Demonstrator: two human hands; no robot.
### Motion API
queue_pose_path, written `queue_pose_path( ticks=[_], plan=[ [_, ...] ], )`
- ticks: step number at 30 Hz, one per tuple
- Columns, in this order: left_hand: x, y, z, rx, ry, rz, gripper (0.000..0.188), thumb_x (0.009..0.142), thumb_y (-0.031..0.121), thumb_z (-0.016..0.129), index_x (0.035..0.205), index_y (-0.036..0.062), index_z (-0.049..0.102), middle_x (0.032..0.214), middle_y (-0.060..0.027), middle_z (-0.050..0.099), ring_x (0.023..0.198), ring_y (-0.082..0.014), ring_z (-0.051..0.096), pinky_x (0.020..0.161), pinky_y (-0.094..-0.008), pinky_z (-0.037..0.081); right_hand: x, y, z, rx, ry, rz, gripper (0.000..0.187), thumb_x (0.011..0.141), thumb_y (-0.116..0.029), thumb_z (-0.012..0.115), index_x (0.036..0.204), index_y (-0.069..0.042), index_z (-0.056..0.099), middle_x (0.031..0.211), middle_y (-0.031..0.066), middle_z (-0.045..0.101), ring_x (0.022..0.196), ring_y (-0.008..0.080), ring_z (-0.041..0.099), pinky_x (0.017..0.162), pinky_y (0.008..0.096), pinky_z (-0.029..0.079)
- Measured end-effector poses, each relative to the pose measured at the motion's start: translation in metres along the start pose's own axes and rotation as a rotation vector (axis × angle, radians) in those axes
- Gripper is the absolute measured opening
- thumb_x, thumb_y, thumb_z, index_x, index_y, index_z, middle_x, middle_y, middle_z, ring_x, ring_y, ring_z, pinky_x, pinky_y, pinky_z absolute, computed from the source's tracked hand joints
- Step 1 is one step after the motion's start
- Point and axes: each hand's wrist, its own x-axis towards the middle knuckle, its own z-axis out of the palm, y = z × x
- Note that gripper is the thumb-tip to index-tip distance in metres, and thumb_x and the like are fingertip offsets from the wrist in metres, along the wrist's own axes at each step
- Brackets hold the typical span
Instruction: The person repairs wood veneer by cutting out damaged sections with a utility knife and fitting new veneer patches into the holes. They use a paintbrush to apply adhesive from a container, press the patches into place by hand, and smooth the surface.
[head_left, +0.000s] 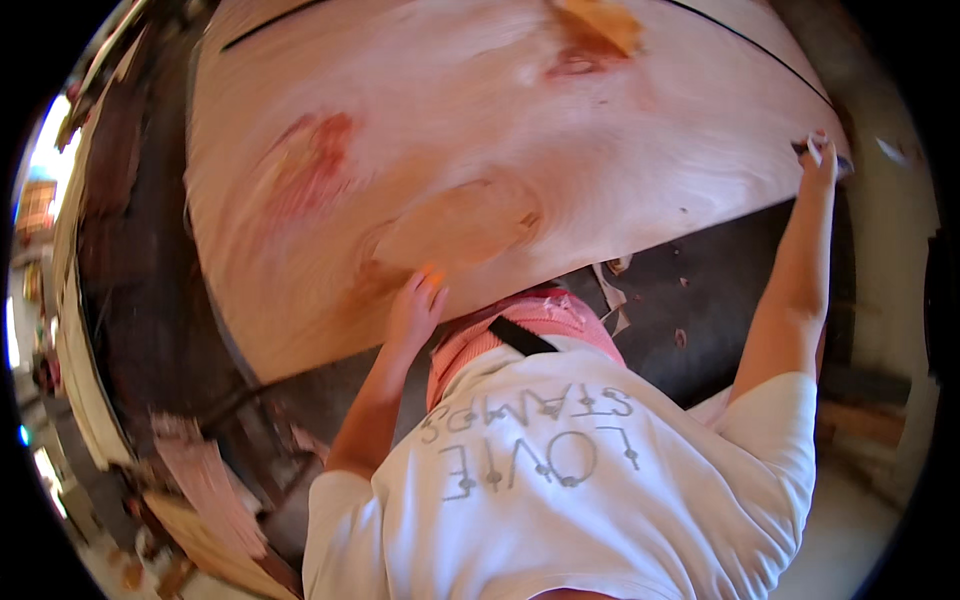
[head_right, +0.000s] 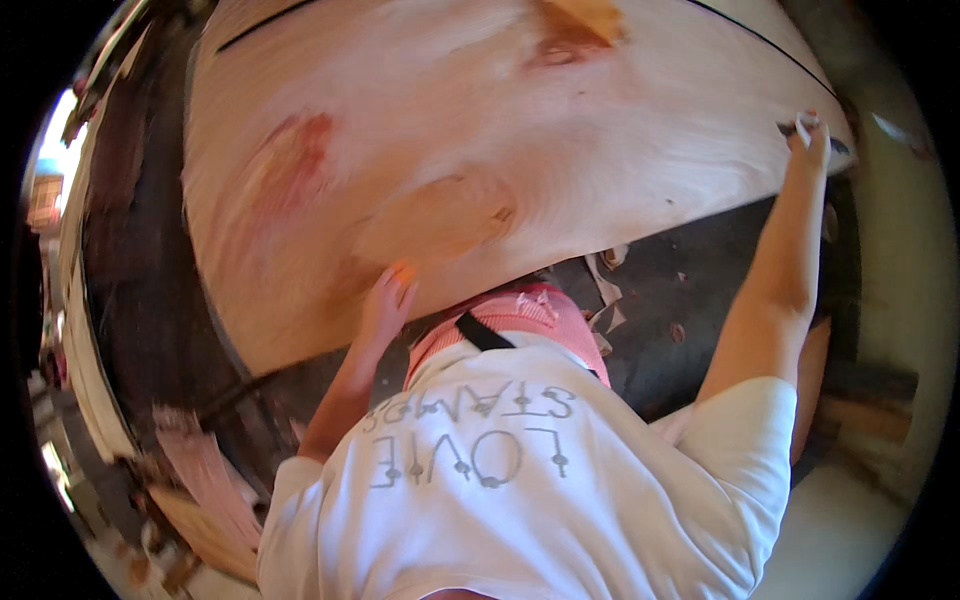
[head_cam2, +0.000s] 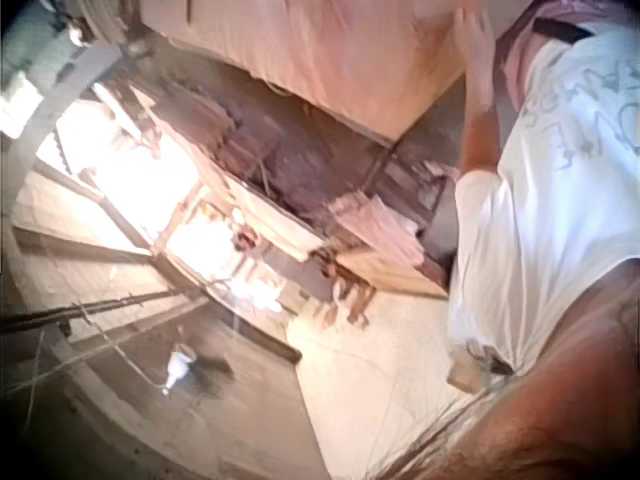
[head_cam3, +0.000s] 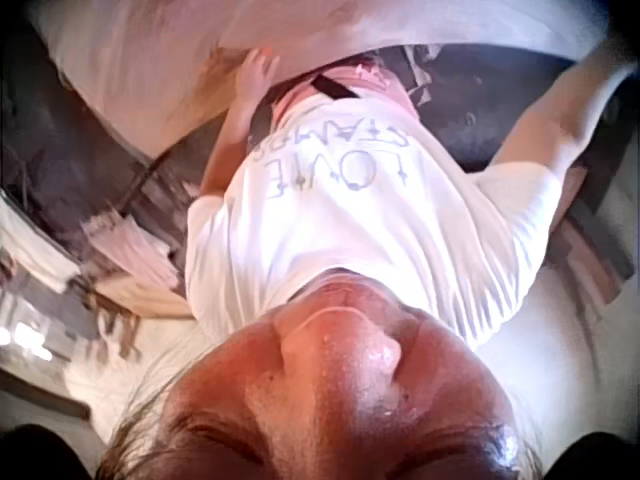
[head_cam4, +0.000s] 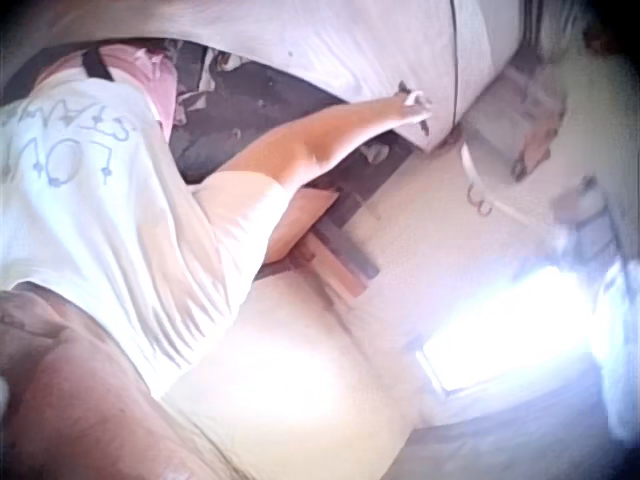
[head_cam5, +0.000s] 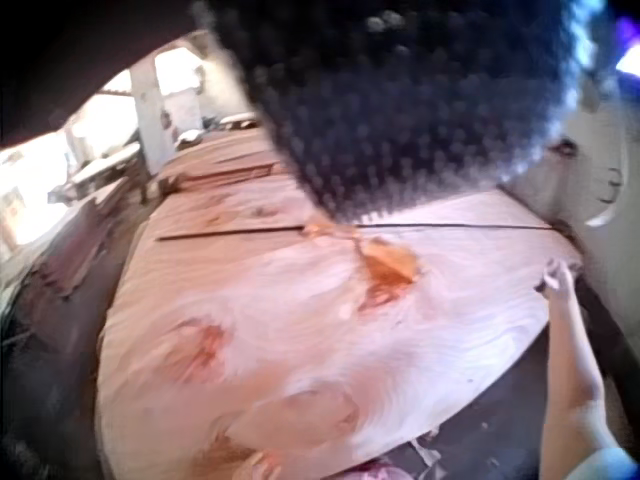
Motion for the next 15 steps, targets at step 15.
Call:
queue_pose_path(
  ticks=[15],
  plan=[
    [-0.029,-0.075,0.0,0.476,0.293,-0.325,0.053,0.079,0.035,0.06,0.126,0.0119,0.047,0.134,-0.0204,0.033,0.123,-0.0355,0.034,0.101,-0.0505,0.026,-0.345,0.136,0.077,-0.184,-1.269,0.575,0.013,0.085,-0.017,0.054,0.084,-0.006,0.047,0.06,-0.0057,0.038,0.042,0.0008,0.025,0.04,0.0186,0.017]
  ],
)
